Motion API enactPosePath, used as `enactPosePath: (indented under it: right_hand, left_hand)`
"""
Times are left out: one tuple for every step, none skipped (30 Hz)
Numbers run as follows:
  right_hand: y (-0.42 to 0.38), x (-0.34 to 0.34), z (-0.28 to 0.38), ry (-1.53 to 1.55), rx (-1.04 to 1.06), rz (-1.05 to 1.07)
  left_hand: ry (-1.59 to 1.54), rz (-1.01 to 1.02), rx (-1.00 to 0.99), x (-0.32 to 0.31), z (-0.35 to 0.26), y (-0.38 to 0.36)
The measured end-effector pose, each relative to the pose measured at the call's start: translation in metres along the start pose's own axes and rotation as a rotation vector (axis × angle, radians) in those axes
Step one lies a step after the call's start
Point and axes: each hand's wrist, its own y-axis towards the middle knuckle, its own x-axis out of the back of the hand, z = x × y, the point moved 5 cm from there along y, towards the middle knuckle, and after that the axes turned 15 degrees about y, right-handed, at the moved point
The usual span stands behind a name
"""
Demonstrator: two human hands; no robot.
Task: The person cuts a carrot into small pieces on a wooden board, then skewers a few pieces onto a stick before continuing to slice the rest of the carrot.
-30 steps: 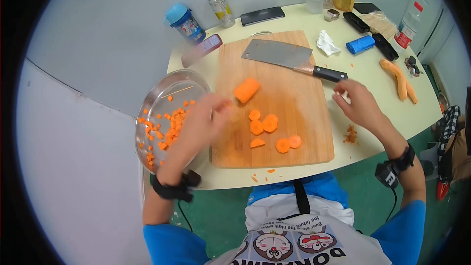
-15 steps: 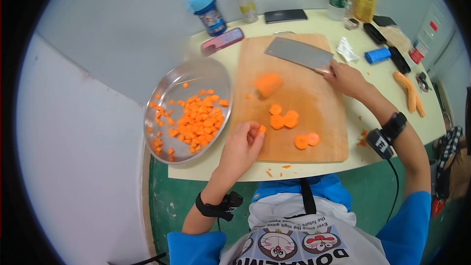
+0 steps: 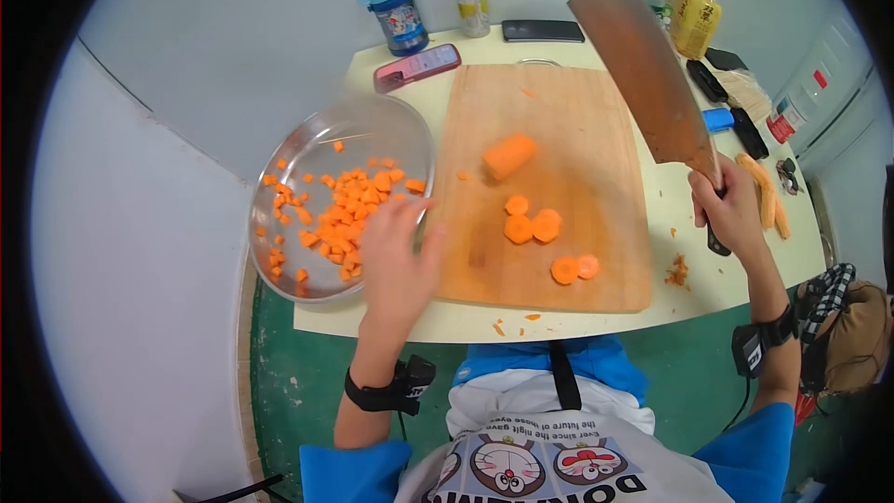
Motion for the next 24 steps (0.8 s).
enactPosePath:
  right_hand:
    - [-0.007, 0.005, -0.003, 0.033, 0.01, -0.017]
    - [-0.015, 0.007, -0.004, 0.024, 0.008, -0.018]
    - [-0.021, 0.01, -0.002, -0.027, 0.044, -0.043]
    - [-0.028, 0.013, 0.0, -0.075, 0.081, -0.068]
    - [-0.035, 0.012, 0.001, -0.08, 0.081, -0.07]
    - [-0.042, 0.011, 0.005, -0.074, 0.122, -0.115]
    - [-0.049, 0.011, 0.007, -0.068, 0.161, -0.159]
    - [-0.055, 0.014, 0.004, -0.036, 0.143, -0.14]
    - [-0.062, 0.014, 0.005, -0.037, 0.144, -0.136]
    - [-0.068, 0.014, 0.006, 0.025, 0.086, -0.115]
    - [-0.074, 0.013, 0.007, 0.089, 0.021, -0.091]
    - [-0.079, 0.013, 0.009, 0.092, 0.011, -0.08]
    - [-0.083, 0.009, 0.011, 0.02, 0.008, 0.0]
    - [-0.087, 0.005, 0.013, -0.052, 0.006, 0.081]
    - [-0.09, 0.0, 0.017, -0.049, -0.001, 0.092]
    - [-0.092, -0.012, 0.021, -0.015, -0.034, 0.142]
    - [-0.094, -0.02, 0.025, 0.018, -0.067, 0.19]
    - [-0.094, -0.024, 0.028, -0.11, -0.015, 0.32]
    - [-0.094, -0.027, 0.031, -0.112, -0.02, 0.325]
    - [-0.096, -0.037, 0.036, -0.202, 0.035, 0.377]
    - [-0.099, -0.046, 0.042, -0.292, 0.087, 0.431]
    - [-0.098, -0.053, 0.047, -0.294, 0.049, 0.479]
    - [-0.099, -0.06, 0.048, -0.301, 0.04, 0.484]
    - [-0.1, -0.067, 0.045, -0.27, -0.029, 0.512]
  left_hand:
    - [-0.188, 0.119, -0.083, -0.011, -0.017, 0.0]
    - [-0.198, 0.119, -0.082, -0.018, -0.03, 0.001]
    - [-0.197, 0.13, -0.164, -0.025, -0.048, 0.003]
    - [-0.193, 0.141, -0.248, -0.029, -0.059, 0.004]
    - [-0.198, 0.139, -0.249, -0.032, -0.06, 0.004]
    - [-0.18, 0.172, -0.273, -0.039, -0.061, 0.004]
    - [-0.162, 0.205, -0.295, -0.044, -0.062, 0.003]
    - [-0.164, 0.205, -0.294, -0.042, -0.061, 0.001]
    - [-0.11, 0.274, -0.238, -0.041, -0.055, -0.005]
    - [-0.054, 0.345, -0.18, -0.04, -0.049, -0.01]
    - [-0.051, 0.351, -0.171, -0.036, -0.047, -0.013]
    - [-0.053, 0.349, -0.15, -0.03, -0.045, -0.017]
    - [-0.054, 0.349, -0.128, -0.027, -0.042, -0.022]
    - [-0.05, 0.361, -0.116, -0.027, -0.04, -0.026]
    - [-0.098, 0.306, -0.113, -0.024, -0.039, -0.028]
    - [-0.147, 0.25, -0.112, -0.021, -0.038, -0.029]
    - [-0.145, 0.255, -0.108, -0.018, -0.036, -0.03]
    - [-0.258, 0.338, -0.005, -0.018, -0.03, -0.032]
    - [-0.373, 0.42, 0.102, -0.02, -0.024, -0.035]
    - [-0.376, 0.423, 0.11, -0.018, -0.019, -0.038]
    - [-0.45, 0.439, 0.115, -0.017, -0.014, -0.043]
    - [-0.526, 0.455, 0.12, -0.015, -0.01, -0.047]
    - [-0.534, 0.461, 0.127, -0.011, -0.008, -0.047]
    - [-0.584, 0.255, 0.285, 0.004, 0.003, -0.039]
